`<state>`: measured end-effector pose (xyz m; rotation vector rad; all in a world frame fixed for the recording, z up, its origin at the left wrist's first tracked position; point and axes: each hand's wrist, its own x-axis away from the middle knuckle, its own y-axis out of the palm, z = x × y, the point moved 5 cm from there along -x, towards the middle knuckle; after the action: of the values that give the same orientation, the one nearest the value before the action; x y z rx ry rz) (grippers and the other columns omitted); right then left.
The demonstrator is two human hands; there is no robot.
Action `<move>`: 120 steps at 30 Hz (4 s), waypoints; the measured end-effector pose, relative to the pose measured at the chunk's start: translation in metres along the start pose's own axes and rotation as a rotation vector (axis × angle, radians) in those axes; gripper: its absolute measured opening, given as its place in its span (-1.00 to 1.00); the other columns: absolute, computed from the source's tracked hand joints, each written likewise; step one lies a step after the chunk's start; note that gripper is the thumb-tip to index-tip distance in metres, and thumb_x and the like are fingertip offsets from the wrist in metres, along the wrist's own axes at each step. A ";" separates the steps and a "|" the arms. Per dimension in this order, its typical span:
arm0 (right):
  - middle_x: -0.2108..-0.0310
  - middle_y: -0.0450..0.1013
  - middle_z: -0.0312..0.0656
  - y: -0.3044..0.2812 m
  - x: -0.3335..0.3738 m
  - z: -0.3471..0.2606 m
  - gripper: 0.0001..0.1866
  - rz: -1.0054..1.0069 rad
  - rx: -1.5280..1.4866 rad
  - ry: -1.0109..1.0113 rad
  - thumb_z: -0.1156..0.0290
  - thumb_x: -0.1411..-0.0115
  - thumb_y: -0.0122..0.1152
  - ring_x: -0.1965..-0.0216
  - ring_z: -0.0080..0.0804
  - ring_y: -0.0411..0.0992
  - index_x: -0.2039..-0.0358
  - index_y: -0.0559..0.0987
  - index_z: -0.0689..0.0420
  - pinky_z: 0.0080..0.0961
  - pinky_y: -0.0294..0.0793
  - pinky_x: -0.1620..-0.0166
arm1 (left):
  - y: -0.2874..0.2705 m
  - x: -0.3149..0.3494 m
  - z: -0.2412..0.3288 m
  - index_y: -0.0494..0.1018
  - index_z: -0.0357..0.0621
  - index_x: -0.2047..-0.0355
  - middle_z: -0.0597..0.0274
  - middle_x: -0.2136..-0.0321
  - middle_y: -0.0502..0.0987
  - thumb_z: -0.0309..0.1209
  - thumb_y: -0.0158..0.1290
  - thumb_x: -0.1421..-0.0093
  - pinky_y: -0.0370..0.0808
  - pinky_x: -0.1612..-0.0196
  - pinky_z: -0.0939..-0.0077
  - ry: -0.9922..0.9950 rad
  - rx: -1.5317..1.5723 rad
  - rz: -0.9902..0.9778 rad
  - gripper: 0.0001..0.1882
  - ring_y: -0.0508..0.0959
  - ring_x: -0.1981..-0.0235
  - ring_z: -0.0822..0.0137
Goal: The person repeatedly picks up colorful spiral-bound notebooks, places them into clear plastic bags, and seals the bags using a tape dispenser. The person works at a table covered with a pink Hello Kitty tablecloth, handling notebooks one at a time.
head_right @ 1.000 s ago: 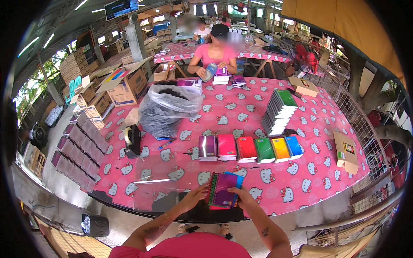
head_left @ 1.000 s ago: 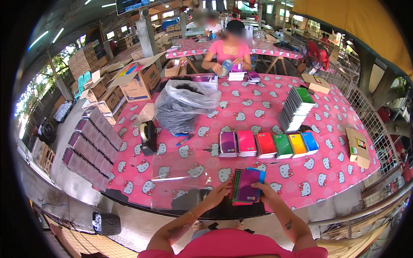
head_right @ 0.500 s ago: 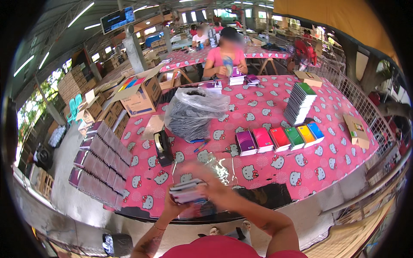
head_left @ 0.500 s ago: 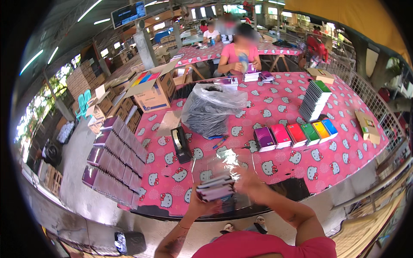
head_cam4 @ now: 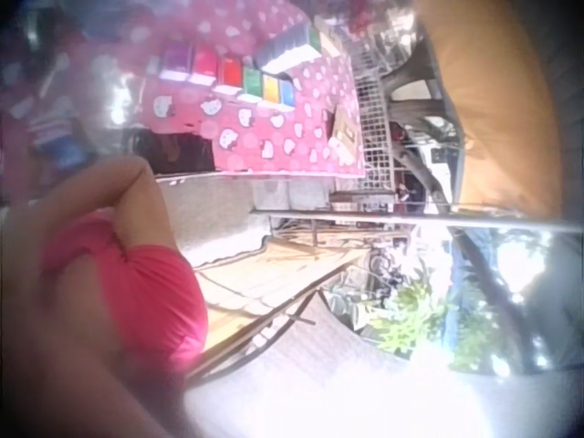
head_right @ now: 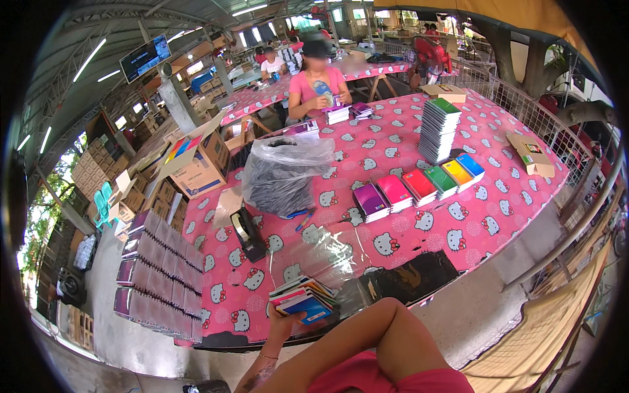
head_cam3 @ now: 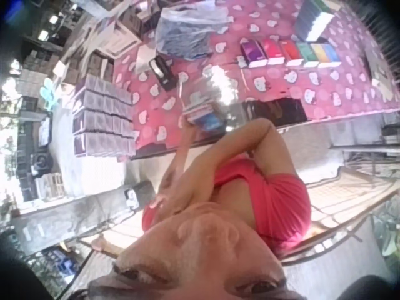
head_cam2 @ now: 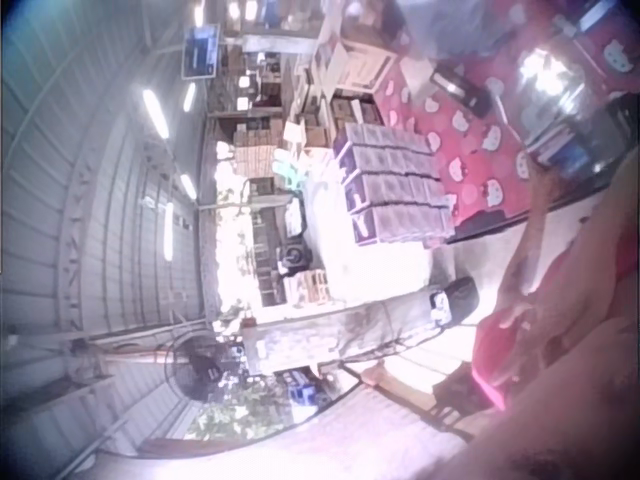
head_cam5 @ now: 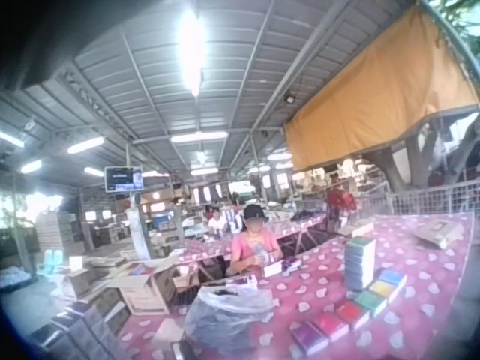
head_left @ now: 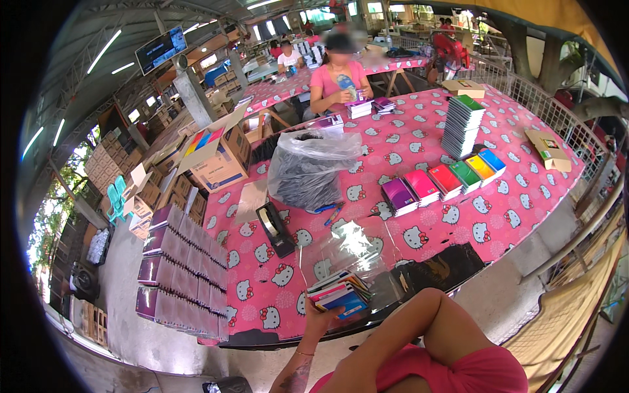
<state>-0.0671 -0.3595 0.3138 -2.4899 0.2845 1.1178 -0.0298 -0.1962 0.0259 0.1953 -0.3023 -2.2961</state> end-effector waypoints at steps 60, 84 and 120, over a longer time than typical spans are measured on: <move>-0.28 0.07 -0.09 -0.060 0.348 0.072 0.32 1.324 0.775 0.896 0.27 0.14 0.62 -0.28 -0.25 0.09 -0.44 -0.19 0.06 -0.34 0.11 -0.30 | -0.001 -0.016 -0.019 0.07 -0.15 -0.26 0.09 -0.07 0.35 -0.55 0.38 0.13 0.41 -0.15 0.37 0.089 -0.188 -0.106 -0.03 0.41 -0.11 0.22; -0.13 0.27 -0.10 -0.056 0.388 0.087 0.03 1.388 0.538 0.774 0.37 0.21 0.64 -0.16 -0.30 0.30 -0.23 0.17 0.13 -0.31 0.33 -0.19 | 0.088 -0.016 0.063 0.03 -0.46 -0.29 -0.30 -0.27 0.16 0.09 0.24 -0.04 0.08 -0.34 0.06 0.478 -1.526 -0.259 0.07 0.12 -0.34 -0.18; -0.26 0.22 -0.08 -0.036 0.476 0.000 -0.37 0.861 1.659 1.535 0.00 -0.13 0.24 -0.30 -0.06 0.14 -0.20 0.43 -0.10 0.04 0.15 -0.21 | 0.031 -0.081 -0.060 0.43 -0.36 -0.04 -0.21 0.21 0.60 0.31 0.16 0.03 0.50 0.05 0.19 -0.311 -0.856 0.319 -0.06 0.61 0.13 -0.05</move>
<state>0.2593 -0.3381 -0.0343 -0.9687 1.7467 -0.9564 0.0603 -0.1663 -0.0194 -0.6017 0.4736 -1.9373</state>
